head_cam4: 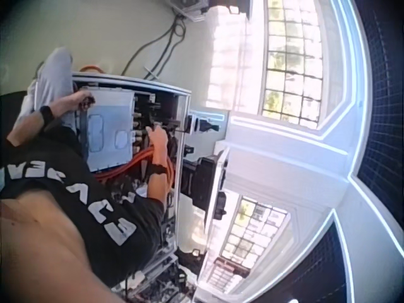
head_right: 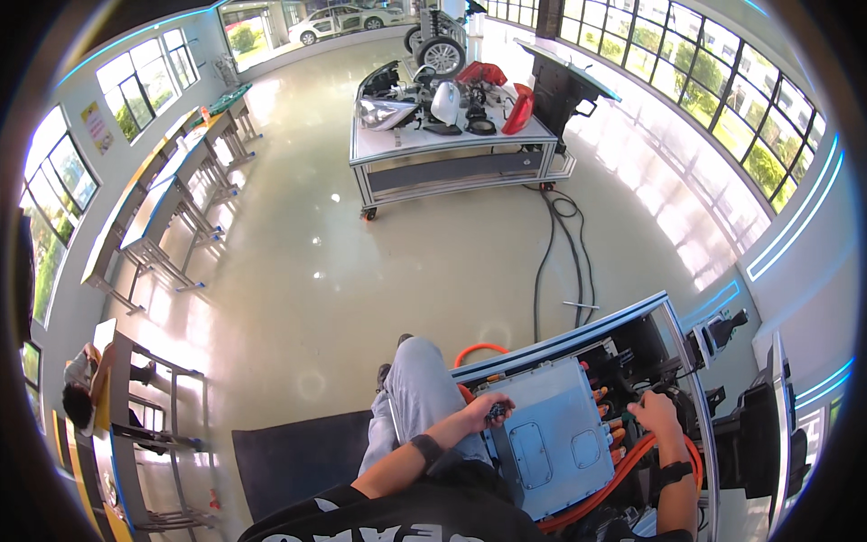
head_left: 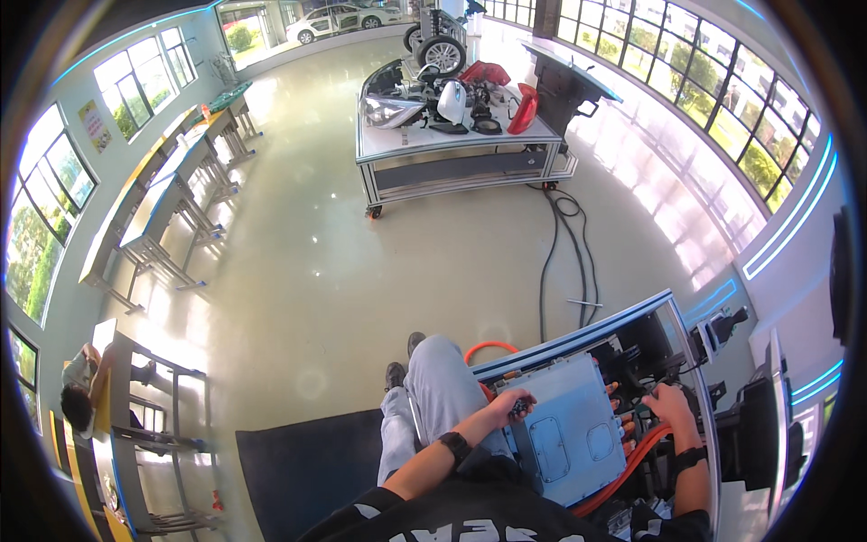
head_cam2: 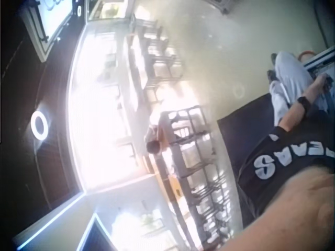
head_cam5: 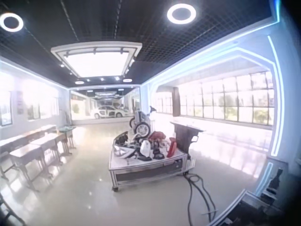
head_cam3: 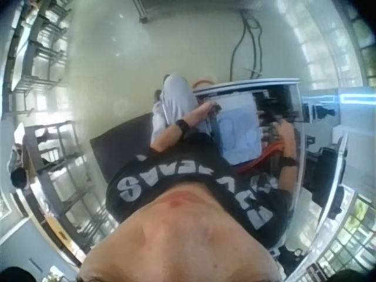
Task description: Repairing or inspecting an electric vehicle battery management system or similar high-voltage automotive component.
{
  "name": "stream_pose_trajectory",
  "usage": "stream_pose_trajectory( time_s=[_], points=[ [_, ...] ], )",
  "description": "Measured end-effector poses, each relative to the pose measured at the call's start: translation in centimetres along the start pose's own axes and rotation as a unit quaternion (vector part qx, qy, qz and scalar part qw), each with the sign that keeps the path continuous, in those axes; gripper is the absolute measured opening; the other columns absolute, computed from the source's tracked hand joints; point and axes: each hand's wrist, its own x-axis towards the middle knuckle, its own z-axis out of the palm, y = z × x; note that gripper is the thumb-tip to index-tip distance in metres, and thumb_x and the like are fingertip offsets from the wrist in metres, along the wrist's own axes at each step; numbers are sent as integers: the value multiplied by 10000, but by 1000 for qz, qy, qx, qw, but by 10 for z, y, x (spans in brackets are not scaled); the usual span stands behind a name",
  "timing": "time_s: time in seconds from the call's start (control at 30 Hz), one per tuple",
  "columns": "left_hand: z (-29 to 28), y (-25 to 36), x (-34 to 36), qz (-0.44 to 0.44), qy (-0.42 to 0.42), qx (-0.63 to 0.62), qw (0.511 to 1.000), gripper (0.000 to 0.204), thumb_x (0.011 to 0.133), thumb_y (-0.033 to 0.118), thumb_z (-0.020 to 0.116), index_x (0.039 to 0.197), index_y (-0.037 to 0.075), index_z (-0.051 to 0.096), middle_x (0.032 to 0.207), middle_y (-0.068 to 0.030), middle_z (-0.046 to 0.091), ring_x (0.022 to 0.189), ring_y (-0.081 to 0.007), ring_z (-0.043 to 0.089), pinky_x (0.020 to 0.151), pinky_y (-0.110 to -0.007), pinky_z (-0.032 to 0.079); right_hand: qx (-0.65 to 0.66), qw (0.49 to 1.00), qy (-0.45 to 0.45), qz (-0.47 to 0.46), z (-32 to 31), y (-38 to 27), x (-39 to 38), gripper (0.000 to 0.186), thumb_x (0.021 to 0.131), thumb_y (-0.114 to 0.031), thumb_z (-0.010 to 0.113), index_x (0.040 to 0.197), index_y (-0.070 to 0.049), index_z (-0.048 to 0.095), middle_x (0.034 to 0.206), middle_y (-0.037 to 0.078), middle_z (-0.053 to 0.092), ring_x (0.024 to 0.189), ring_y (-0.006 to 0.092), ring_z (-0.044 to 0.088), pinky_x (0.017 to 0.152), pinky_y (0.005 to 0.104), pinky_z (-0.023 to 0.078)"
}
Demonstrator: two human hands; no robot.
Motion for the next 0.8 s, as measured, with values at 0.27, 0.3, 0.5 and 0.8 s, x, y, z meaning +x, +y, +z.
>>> stream_pose_trajectory(
  time_s=[0.27, 0.3, 0.5, 0.8],
  points=[
    [-2, -2, 2, 3, -12, -14, 1000, 257, 940, 254, 434, 931, 32, 563, 725, -49, 562, 523, -98, 481, 442, -193, 383, -36, 997, -48, 48, 4, -1, 7, 368, 735, -221, 735, 1029, -41, 607, 1139, 165, 542, 1113, 346, 518, 912, 428, 445],
    [-2, -2, 2, 4, -12, -14, 1000, 257, 940, 254, 434, 931, 32, 563, 725, -49, 562, 523, -98, 481, 442, -193, 383, -39, 999, -5, -5, 7, 0, 3, 371, 738, -240, 733, 1021, -36, 608, 1080, 170, 575, 1047, 355, 558, 881, 429, 466],
    [-1, -2, 2, -2, -7, -8, 1000, 256, 935, 254, 436, 932, 31, 562, 729, -47, 558, 523, -95, 474, 442, -197, 376, -54, 993, 7, -108, 8, 12, 6, 408, 755, -325, 722, 1011, -30, 604, 1015, 172, 618, 952, 370, 611, 831, 448, 494],
    [-1, -3, 2, -5, 12, 3, 1000, 244, 928, 260, 436, 926, 53, 565, 718, -33, 556, 532, -89, 471, 452, -198, 373, -46, 992, 44, -110, 2, -7, -1, 294, 760, -250, 707, 940, -35, 615, 957, 158, 608, 953, 365, 601, 817, 460, 486]
  ],
)
